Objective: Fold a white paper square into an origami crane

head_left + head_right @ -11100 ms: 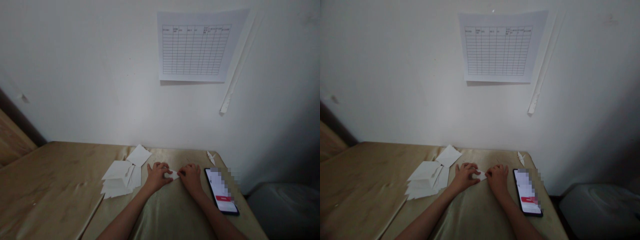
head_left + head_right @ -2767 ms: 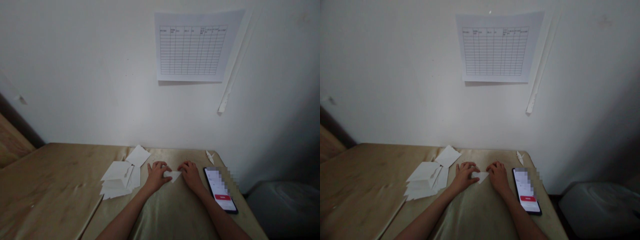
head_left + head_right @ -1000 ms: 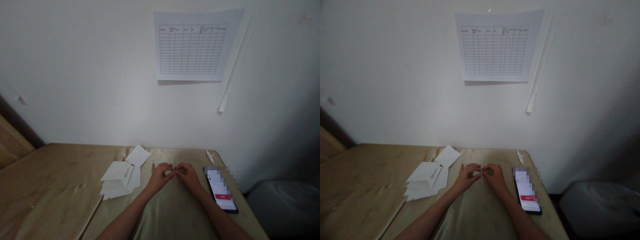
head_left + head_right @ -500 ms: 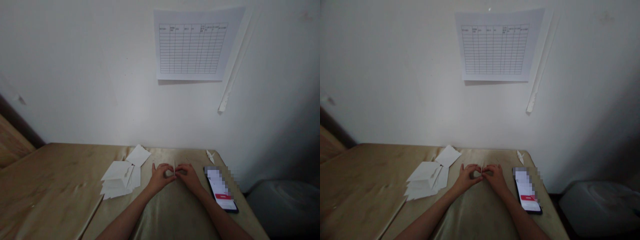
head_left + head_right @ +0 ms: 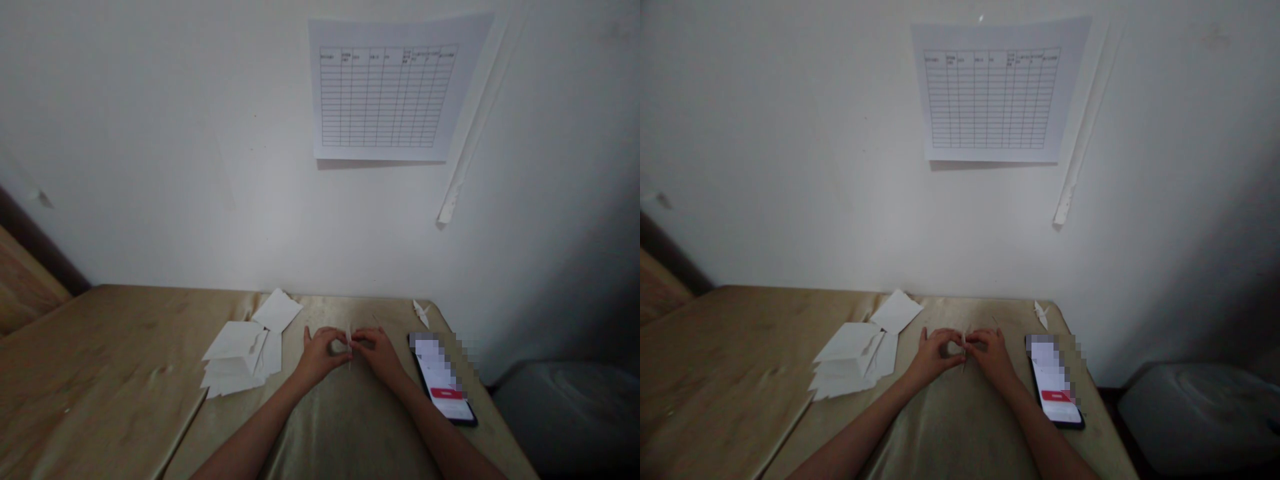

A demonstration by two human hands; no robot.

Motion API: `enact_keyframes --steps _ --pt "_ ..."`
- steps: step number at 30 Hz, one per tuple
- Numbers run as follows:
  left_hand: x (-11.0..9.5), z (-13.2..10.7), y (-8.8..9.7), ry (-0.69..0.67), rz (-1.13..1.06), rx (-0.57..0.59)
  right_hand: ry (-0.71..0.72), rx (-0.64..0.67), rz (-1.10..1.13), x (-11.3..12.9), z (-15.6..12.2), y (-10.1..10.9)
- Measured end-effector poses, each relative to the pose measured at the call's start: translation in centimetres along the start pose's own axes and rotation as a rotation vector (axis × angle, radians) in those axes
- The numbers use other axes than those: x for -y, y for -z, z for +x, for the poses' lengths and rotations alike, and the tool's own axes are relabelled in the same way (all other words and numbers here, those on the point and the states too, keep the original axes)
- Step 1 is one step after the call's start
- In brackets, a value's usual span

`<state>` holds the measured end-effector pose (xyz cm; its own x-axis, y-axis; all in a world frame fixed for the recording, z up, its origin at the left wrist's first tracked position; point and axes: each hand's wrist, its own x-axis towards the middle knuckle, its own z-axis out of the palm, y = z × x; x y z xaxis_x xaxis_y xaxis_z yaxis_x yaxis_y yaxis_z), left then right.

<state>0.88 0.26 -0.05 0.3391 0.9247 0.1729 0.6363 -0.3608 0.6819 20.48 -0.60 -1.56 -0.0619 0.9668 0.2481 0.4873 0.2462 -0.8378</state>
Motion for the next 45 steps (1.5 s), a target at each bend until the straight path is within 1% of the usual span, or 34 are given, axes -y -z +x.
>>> enact_keyframes --steps 5,9,15,24,30,34,42,45 --pt "0.1 0.0 -0.1 0.009 0.002 0.005 0.02 0.0 0.002 0.1 0.0 0.1" --pt "0.5 0.0 -0.3 0.005 0.017 -0.012 0.026 -0.013 0.009 0.3 0.0 0.2" --pt "1.0 0.1 -0.7 0.012 0.017 -0.005 0.024 -0.012 -0.009 0.3 -0.1 0.3" --pt "0.7 0.2 0.2 0.035 0.022 0.027 0.069 0.002 -0.126 0.4 -0.1 1.1" --pt "0.6 0.2 1.1 0.021 0.026 0.102 0.109 0.011 -0.183 0.4 -0.1 1.3" --pt "0.6 0.2 1.6 0.019 0.054 0.167 0.172 0.03 -0.208 0.5 -0.2 1.2" --pt "1.3 0.7 2.2 -0.002 0.033 0.24 0.314 0.099 -0.321 0.0 -0.2 1.1" --pt "1.5 0.8 2.4 -0.016 0.047 0.264 0.342 0.12 -0.342 -0.1 -0.2 1.0"
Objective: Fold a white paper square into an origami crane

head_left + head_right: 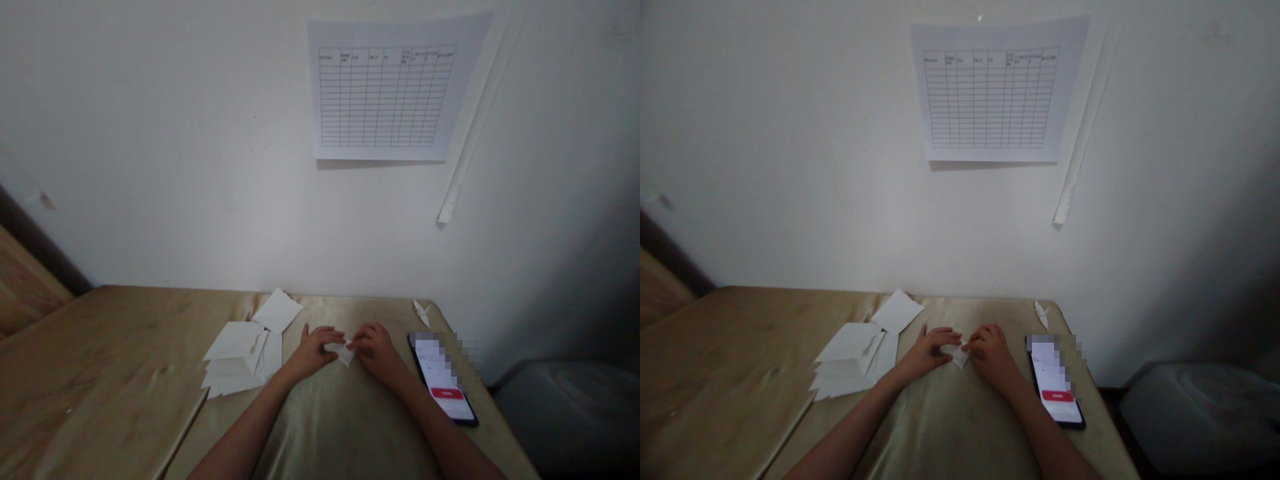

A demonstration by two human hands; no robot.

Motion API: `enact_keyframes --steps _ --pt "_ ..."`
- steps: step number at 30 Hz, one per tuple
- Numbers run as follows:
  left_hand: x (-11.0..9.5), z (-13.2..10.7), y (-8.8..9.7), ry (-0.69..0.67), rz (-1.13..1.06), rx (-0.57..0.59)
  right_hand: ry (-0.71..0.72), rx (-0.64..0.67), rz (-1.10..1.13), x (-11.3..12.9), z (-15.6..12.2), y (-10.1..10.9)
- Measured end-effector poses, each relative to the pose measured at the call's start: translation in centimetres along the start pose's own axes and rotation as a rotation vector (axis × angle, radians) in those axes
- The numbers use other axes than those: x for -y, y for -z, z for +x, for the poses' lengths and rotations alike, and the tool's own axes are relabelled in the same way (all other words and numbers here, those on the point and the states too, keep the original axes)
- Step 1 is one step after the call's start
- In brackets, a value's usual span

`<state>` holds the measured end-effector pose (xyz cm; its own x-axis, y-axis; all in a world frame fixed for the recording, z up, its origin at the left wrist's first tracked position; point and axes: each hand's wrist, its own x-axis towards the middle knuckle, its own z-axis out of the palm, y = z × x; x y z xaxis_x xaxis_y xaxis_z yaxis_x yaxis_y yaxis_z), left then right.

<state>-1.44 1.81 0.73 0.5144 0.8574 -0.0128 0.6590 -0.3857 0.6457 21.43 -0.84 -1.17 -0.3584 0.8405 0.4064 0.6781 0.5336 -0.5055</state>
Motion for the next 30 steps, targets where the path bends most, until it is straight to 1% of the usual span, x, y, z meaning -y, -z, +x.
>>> enact_keyframes --steps 7,15,22,26,30 --pt "-0.6 -0.4 0.4 -0.023 0.05 0.029 -0.04 0.05 -0.013 0.3 -0.2 0.1" --pt "-0.4 -0.4 -0.3 -0.063 0.115 -0.033 -0.066 0.095 -0.034 1.1 -0.2 0.6" --pt "0.1 -0.2 -0.8 -0.056 0.192 -0.118 -0.065 0.08 -0.05 1.3 -0.2 0.6" --pt "0.0 -0.3 -0.7 -0.051 0.239 -0.122 -0.067 0.064 -0.06 1.0 -0.3 0.3" --pt "-0.3 -0.4 -0.6 -0.047 0.283 -0.117 -0.106 0.051 -0.071 1.0 -0.3 0.2"
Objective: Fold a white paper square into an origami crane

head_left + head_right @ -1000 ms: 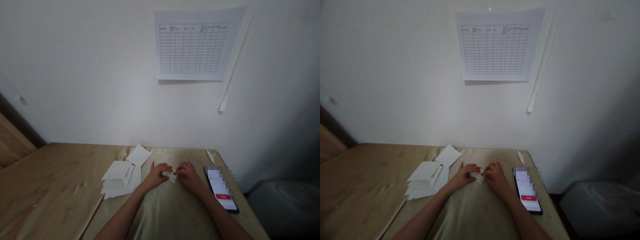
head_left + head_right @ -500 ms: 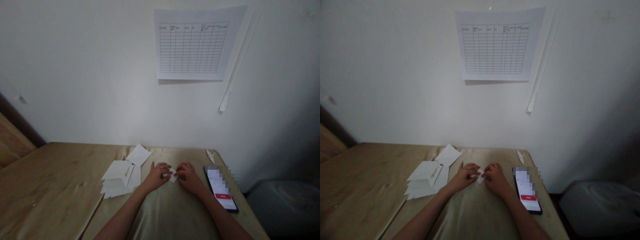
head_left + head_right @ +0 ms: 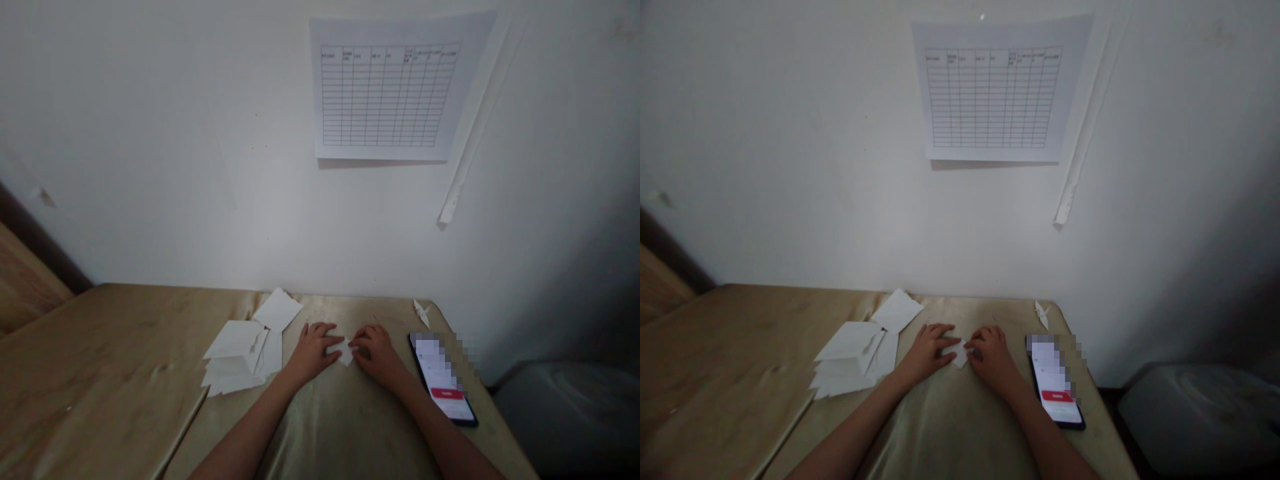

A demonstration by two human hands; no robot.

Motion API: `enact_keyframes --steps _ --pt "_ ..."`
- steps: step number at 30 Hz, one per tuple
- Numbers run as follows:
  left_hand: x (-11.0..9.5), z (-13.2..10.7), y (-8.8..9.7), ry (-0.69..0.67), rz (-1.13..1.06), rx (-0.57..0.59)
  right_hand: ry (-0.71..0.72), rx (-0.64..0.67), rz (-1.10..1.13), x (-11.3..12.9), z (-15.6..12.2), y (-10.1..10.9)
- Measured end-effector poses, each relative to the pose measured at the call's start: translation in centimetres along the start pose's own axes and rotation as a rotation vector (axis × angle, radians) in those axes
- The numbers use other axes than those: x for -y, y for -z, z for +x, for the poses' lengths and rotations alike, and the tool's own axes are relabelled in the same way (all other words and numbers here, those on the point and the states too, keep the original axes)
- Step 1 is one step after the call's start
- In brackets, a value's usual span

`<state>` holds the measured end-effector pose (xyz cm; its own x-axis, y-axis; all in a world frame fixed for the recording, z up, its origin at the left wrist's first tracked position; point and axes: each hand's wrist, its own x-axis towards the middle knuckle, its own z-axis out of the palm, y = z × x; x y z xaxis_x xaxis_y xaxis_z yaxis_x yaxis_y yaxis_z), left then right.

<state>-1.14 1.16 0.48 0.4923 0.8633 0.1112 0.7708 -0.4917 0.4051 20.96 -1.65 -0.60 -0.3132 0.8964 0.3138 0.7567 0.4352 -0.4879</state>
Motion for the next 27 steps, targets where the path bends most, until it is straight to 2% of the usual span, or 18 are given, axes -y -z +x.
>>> enact_keyframes --steps 5,17,27 --pt "-0.1 -0.1 0.1 0.003 0.048 0.006 -0.032 -0.015 -0.046 0.4 -0.1 -0.2" --pt "-0.4 -0.1 0.7 0.148 0.063 0.009 -0.072 -0.02 -0.153 1.0 -0.3 -0.6" --pt "-0.6 -0.1 0.8 0.158 0.067 0.014 -0.117 -0.021 -0.175 1.1 -0.1 -0.4"
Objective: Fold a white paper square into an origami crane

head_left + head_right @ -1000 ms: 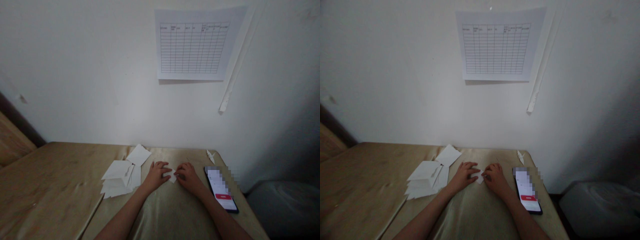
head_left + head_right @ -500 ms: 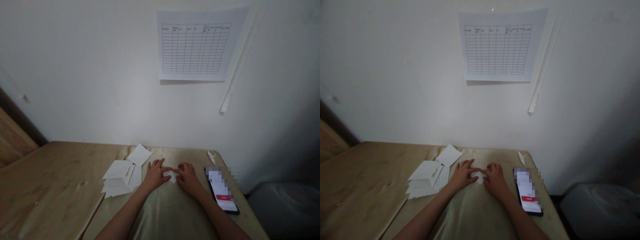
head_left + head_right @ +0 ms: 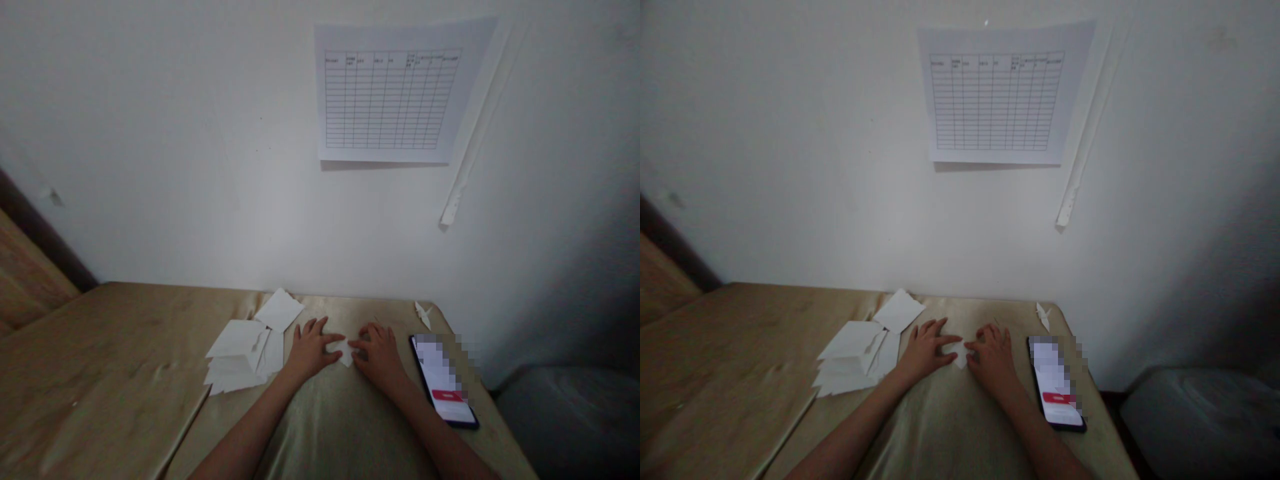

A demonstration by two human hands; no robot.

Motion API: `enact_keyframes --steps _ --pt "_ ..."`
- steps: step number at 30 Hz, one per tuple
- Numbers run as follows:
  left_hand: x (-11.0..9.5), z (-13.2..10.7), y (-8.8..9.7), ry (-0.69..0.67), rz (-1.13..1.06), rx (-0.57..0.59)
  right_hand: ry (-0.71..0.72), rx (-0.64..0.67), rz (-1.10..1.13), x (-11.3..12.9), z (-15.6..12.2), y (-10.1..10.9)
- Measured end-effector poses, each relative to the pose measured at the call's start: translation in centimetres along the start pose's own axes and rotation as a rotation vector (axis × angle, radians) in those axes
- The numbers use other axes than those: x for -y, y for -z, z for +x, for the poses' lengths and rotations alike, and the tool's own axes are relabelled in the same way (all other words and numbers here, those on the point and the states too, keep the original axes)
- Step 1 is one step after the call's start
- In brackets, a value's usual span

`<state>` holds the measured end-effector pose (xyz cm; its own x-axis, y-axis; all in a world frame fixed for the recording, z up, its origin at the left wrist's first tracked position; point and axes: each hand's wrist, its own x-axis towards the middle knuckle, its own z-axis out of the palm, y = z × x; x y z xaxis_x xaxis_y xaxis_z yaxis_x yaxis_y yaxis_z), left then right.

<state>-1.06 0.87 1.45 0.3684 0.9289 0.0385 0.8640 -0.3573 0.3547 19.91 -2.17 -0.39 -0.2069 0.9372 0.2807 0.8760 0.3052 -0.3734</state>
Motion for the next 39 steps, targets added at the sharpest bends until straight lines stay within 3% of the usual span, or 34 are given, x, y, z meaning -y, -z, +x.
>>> enact_keyframes --steps 15,24,29,39 --pt "0.4 0.0 -0.7 -0.011 0.007 -0.024 -0.033 -0.025 -0.033 -0.2 0.1 1.3" --pt "1.0 -0.2 -1.1 -0.05 0.03 -0.006 -0.009 -0.077 -0.055 -0.3 -0.2 -0.6" --pt "1.2 -0.1 -1.1 -0.078 0.052 0.017 0.051 -0.007 -0.041 0.2 -0.4 -0.6" --pt "1.1 -0.1 -0.7 -0.093 0.013 -0.036 -0.023 0.081 -0.076 0.8 -0.4 0.2"
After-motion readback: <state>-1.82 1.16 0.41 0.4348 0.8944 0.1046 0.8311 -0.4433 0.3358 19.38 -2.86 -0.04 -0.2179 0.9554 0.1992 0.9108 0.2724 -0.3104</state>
